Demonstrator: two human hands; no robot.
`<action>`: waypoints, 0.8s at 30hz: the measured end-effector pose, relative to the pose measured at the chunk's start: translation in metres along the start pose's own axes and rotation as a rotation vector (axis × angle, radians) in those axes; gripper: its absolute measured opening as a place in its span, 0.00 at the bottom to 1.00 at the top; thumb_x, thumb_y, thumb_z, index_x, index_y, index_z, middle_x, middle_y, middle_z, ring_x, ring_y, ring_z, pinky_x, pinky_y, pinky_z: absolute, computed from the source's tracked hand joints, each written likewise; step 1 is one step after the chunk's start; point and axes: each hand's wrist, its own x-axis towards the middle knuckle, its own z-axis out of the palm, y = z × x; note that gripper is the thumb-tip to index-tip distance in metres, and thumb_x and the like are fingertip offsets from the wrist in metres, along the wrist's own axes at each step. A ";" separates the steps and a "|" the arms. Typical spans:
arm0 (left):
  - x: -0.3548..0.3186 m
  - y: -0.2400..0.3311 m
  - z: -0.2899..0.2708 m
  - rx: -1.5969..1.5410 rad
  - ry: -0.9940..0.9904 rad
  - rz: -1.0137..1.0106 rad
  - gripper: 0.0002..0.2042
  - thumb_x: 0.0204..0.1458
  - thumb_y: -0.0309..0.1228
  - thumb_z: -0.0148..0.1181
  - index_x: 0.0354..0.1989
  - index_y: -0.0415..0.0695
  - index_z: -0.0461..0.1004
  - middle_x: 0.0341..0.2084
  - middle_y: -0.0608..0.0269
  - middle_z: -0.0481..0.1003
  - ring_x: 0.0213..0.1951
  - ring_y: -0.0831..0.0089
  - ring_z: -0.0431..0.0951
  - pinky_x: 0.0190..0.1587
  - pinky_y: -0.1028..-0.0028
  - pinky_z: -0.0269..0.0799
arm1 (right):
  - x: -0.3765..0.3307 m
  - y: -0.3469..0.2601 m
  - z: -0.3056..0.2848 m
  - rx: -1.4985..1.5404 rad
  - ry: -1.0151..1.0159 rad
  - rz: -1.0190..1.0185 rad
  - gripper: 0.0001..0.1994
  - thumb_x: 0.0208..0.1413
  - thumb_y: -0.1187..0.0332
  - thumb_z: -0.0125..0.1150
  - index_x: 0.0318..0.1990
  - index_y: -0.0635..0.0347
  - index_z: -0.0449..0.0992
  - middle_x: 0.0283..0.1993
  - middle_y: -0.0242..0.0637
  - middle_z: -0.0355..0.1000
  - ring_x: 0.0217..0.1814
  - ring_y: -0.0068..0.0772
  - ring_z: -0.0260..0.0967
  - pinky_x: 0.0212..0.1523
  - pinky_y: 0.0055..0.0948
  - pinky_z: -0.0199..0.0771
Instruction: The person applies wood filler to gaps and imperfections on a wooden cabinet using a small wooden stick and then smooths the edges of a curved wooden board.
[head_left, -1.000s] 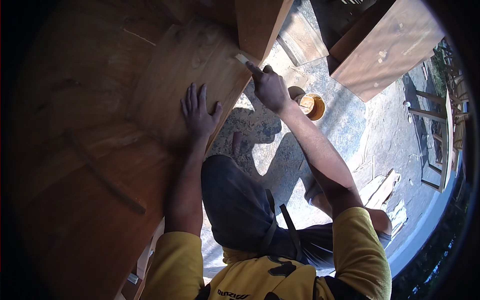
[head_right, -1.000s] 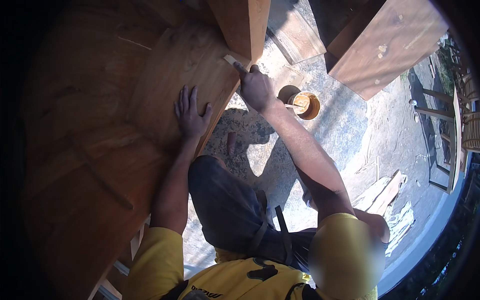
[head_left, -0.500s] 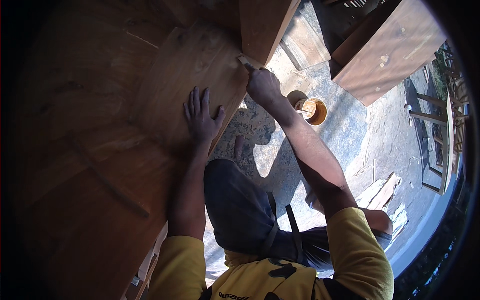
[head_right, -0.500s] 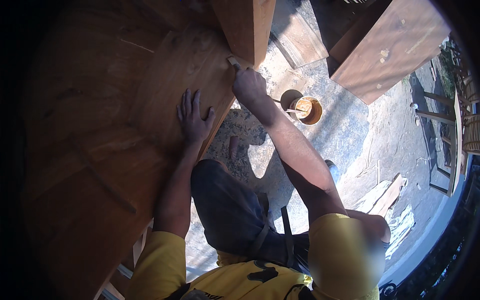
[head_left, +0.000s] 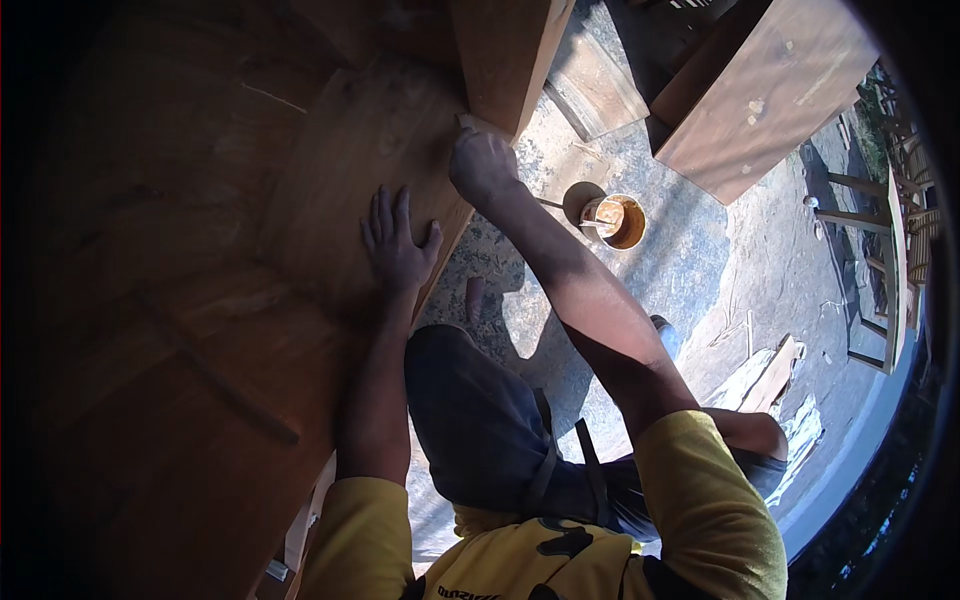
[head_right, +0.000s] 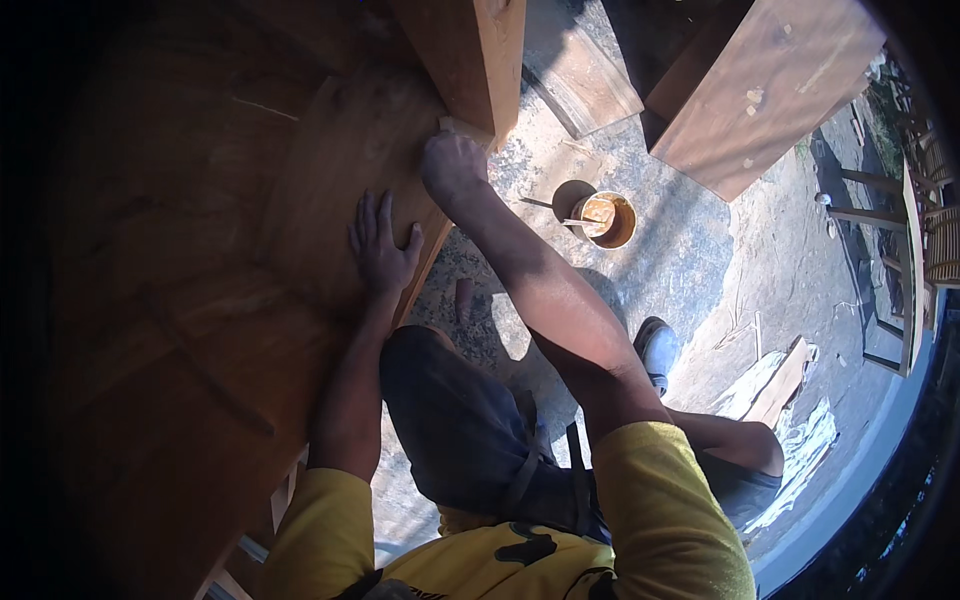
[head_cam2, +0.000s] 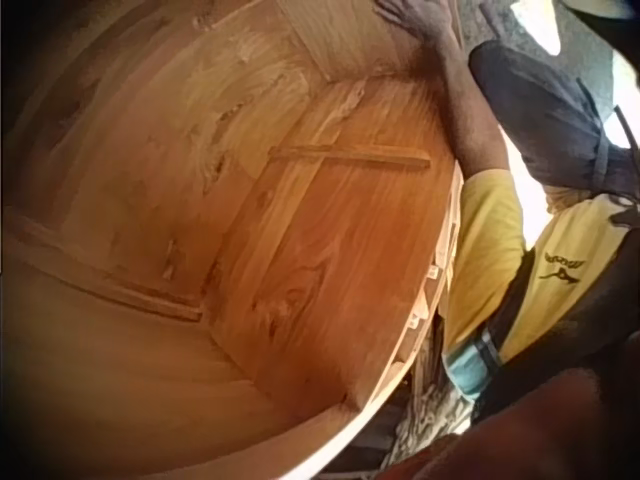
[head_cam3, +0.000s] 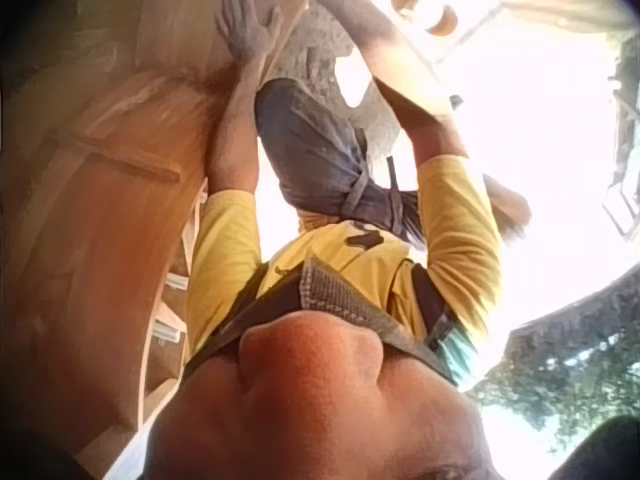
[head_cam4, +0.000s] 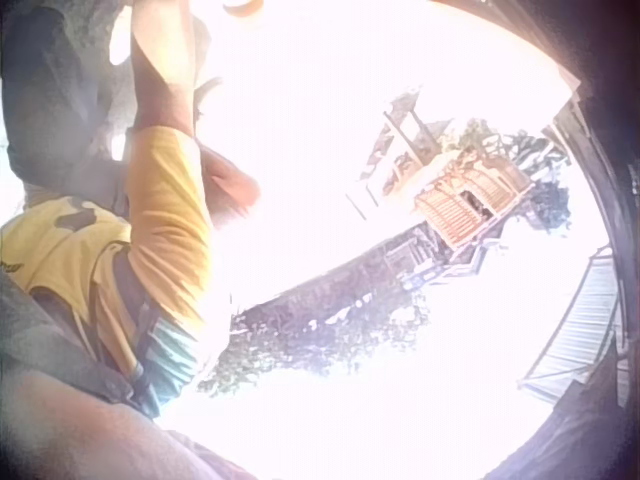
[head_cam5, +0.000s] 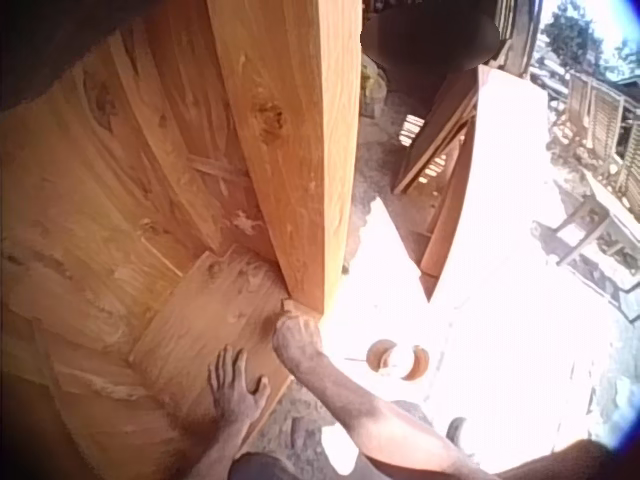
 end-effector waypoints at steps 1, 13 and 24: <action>0.003 0.003 0.002 -0.004 -0.001 -0.001 0.36 0.54 0.48 0.61 0.72 0.52 0.59 0.72 0.49 0.55 0.73 0.51 0.55 0.69 0.40 0.50 | -0.002 0.008 0.010 -0.012 0.088 0.054 0.17 0.60 0.72 0.48 0.54 0.69 0.74 0.36 0.63 0.77 0.44 0.60 0.80 0.46 0.49 0.81; 0.002 0.003 0.000 0.028 0.002 0.003 0.36 0.54 0.48 0.61 0.72 0.52 0.59 0.72 0.50 0.56 0.73 0.53 0.55 0.70 0.41 0.50 | -0.010 -0.001 0.001 0.094 0.030 0.119 0.16 0.60 0.72 0.48 0.50 0.73 0.74 0.40 0.61 0.78 0.46 0.58 0.79 0.47 0.50 0.80; 0.005 0.007 0.000 0.018 0.034 0.020 0.35 0.52 0.48 0.62 0.69 0.51 0.63 0.71 0.48 0.58 0.71 0.52 0.58 0.68 0.41 0.53 | 0.024 -0.019 -0.010 0.047 0.017 0.131 0.12 0.58 0.67 0.56 0.42 0.59 0.85 0.43 0.53 0.80 0.49 0.54 0.80 0.49 0.45 0.81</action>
